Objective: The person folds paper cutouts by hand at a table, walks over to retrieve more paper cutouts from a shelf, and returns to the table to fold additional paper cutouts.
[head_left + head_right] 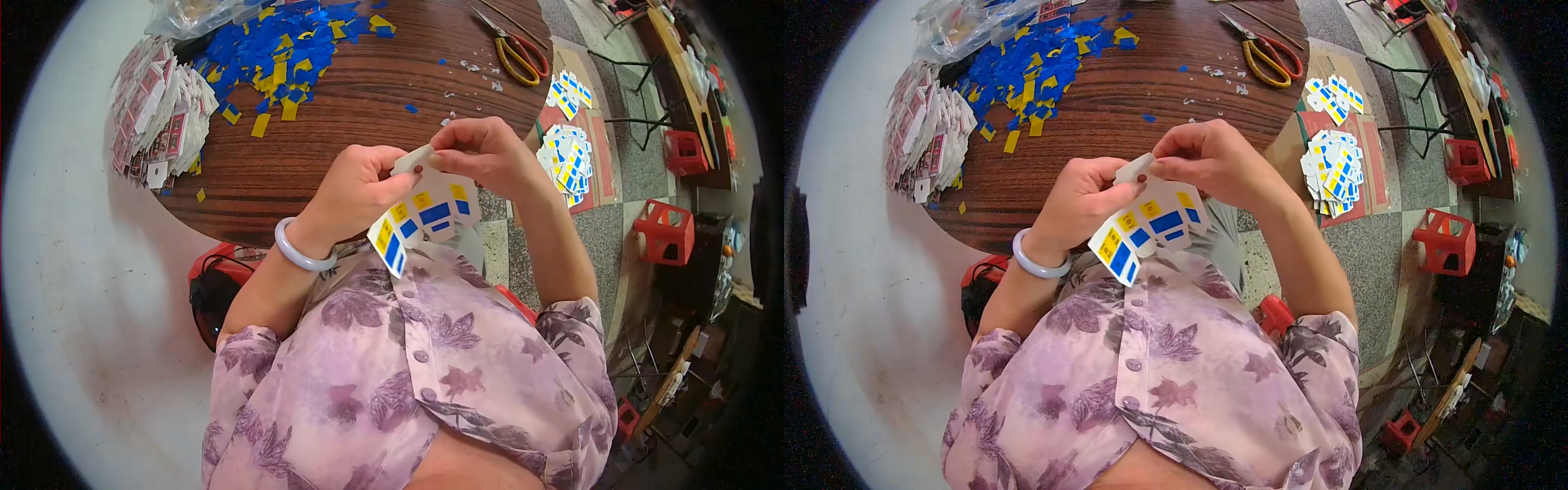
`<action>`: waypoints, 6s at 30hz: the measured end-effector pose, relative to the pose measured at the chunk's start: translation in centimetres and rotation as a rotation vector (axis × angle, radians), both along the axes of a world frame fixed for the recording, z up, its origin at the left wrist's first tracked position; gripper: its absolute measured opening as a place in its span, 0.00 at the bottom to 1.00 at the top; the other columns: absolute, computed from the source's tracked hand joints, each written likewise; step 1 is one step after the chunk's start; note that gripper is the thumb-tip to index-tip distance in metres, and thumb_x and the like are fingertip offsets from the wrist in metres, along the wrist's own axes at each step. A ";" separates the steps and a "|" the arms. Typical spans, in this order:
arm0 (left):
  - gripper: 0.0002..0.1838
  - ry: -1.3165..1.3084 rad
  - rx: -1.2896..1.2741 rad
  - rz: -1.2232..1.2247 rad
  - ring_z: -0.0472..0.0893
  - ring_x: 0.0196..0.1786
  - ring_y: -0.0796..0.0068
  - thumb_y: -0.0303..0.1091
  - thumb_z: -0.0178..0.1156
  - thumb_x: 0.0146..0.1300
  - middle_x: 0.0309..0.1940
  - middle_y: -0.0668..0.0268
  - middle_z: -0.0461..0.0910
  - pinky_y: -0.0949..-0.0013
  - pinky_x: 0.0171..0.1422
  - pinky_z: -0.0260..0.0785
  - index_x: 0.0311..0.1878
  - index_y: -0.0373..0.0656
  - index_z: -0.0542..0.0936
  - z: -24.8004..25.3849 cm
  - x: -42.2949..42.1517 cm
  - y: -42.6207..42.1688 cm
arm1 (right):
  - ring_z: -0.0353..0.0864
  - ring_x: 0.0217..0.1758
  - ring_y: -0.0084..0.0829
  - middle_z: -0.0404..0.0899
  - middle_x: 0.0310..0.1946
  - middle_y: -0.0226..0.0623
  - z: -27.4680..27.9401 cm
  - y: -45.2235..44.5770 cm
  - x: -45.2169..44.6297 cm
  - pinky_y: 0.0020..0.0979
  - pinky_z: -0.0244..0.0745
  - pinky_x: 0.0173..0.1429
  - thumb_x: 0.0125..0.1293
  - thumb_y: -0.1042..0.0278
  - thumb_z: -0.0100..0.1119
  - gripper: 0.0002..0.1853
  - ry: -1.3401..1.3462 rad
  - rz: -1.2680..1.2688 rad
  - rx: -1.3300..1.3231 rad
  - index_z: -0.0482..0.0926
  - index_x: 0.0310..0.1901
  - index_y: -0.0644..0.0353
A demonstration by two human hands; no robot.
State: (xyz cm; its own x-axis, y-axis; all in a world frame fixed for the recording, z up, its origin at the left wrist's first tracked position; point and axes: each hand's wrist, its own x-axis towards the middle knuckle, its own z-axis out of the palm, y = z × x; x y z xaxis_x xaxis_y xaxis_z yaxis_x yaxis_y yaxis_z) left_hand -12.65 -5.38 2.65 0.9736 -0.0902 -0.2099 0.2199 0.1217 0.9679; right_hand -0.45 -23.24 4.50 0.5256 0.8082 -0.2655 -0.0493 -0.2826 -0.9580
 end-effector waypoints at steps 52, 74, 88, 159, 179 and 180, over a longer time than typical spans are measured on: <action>0.17 0.257 -0.521 0.322 0.81 0.50 0.65 0.28 0.57 0.64 0.50 0.56 0.79 0.64 0.53 0.76 0.54 0.31 0.73 -1.2 -0.4 -2.2 | 0.82 0.33 0.21 0.82 0.32 0.32 -5.0 -2.6 -3.3 0.22 0.78 0.37 0.62 0.77 0.61 0.09 0.159 -0.567 0.392 0.78 0.44 0.63; 0.42 -0.142 -0.938 -0.041 0.72 0.61 0.45 0.66 0.46 0.65 0.60 0.47 0.71 0.47 0.63 0.67 0.66 0.34 0.64 -1.9 -0.2 -2.2 | 0.79 0.32 0.19 0.82 0.33 0.33 -5.6 -4.1 -4.1 0.21 0.73 0.32 0.64 0.72 0.62 0.08 0.349 -0.722 0.581 0.78 0.42 0.64; 0.13 0.075 -0.344 0.413 0.81 0.42 0.72 0.27 0.56 0.64 0.43 0.62 0.80 0.72 0.38 0.78 0.52 0.35 0.75 -1.7 1.1 -8.3 | 0.79 0.30 0.24 0.79 0.32 0.33 -5.2 -3.3 -5.4 0.24 0.75 0.34 0.58 0.79 0.64 0.09 -0.668 -0.774 0.331 0.82 0.41 0.63; 0.08 -0.078 -0.009 0.349 0.81 0.34 0.83 0.25 0.60 0.63 0.35 0.66 0.83 0.78 0.38 0.73 0.44 0.34 0.80 0.0 -1.2 -6.6 | 0.79 0.28 0.29 0.77 0.23 0.29 -4.9 -4.6 -4.4 0.30 0.73 0.33 0.56 0.69 0.62 0.05 -1.280 -0.530 -0.058 0.81 0.33 0.58; 0.10 0.059 -0.213 0.302 0.83 0.38 0.79 0.23 0.58 0.62 0.38 0.63 0.83 0.76 0.40 0.76 0.46 0.34 0.79 0.3 -0.2 -6.0 | 0.76 0.32 0.14 0.80 0.32 0.27 -5.6 -7.0 -2.2 0.17 0.69 0.35 0.61 0.67 0.66 0.10 0.408 -0.404 0.388 0.80 0.40 0.62; 0.10 0.064 -0.237 0.307 0.83 0.38 0.78 0.23 0.58 0.62 0.38 0.63 0.83 0.76 0.40 0.77 0.47 0.34 0.79 0.4 0.0 -5.9 | 0.76 0.32 0.14 0.81 0.32 0.27 -5.5 -7.0 -2.1 0.17 0.68 0.35 0.61 0.65 0.66 0.11 0.393 -0.408 0.367 0.81 0.41 0.62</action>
